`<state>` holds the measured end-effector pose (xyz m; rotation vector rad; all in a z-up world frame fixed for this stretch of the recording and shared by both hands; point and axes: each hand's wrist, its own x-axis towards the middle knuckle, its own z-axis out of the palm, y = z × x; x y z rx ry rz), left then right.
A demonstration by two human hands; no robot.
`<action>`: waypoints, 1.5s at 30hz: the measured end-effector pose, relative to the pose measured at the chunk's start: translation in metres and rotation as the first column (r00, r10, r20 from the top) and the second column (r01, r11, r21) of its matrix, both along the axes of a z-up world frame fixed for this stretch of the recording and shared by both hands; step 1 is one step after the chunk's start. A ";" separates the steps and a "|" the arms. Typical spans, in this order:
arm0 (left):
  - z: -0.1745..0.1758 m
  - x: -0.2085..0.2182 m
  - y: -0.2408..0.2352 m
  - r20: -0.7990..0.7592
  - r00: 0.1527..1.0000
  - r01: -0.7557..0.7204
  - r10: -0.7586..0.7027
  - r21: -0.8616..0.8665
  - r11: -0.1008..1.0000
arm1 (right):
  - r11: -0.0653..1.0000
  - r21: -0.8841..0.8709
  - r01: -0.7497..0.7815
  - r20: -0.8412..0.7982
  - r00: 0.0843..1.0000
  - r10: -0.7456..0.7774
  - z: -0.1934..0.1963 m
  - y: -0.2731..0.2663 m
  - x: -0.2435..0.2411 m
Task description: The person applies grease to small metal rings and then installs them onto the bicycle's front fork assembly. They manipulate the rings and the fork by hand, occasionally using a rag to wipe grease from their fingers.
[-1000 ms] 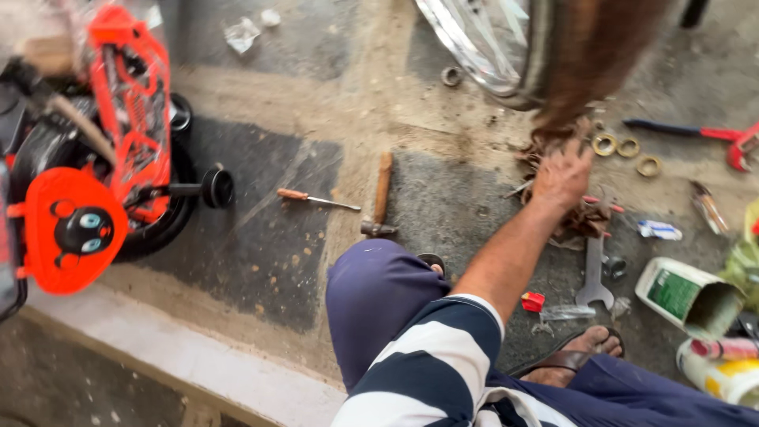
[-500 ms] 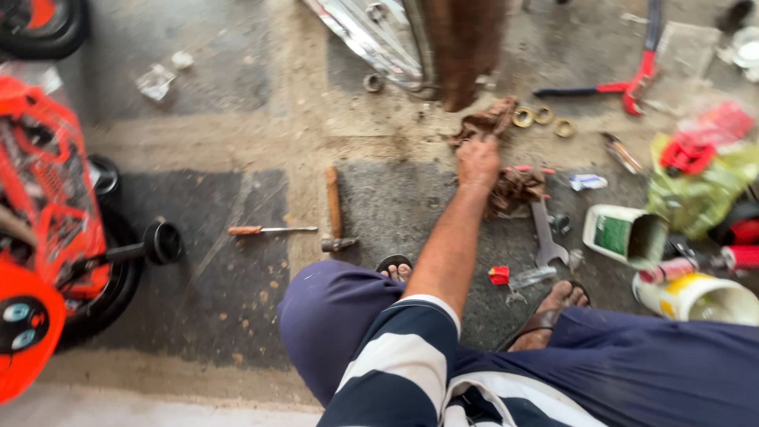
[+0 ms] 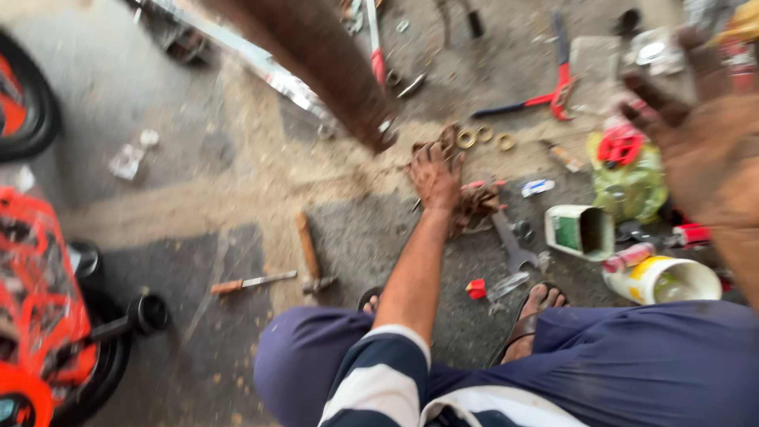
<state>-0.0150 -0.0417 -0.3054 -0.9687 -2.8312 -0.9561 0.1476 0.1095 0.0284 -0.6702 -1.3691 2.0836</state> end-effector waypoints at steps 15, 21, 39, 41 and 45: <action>0.248 0.025 0.014 0.095 0.766 0.319 -0.636 0.802 0.504 | 0.940 0.336 -0.048 -0.054 0.996 0.070 0.005 0.025 -0.013; 0.311 -0.035 -0.075 0.010 0.781 0.281 -0.625 0.888 0.365 | 0.058 0.959 -0.277 0.283 0.929 -0.239 0.026 0.002 0.027; 0.205 0.091 0.021 0.437 0.519 0.822 -0.735 -0.021 0.568 | 0.186 0.796 -0.576 0.584 0.649 -0.488 0.096 -0.058 0.105; 0.156 0.133 0.026 0.473 0.542 0.823 -0.695 -0.133 0.552 | 0.186 0.797 -0.575 0.581 0.643 -0.500 0.096 -0.065 0.109; 0.071 0.188 0.026 0.280 0.602 0.760 -0.747 0.085 0.644 | 0.441 0.649 -0.619 0.759 0.496 -0.421 0.093 -0.082 0.126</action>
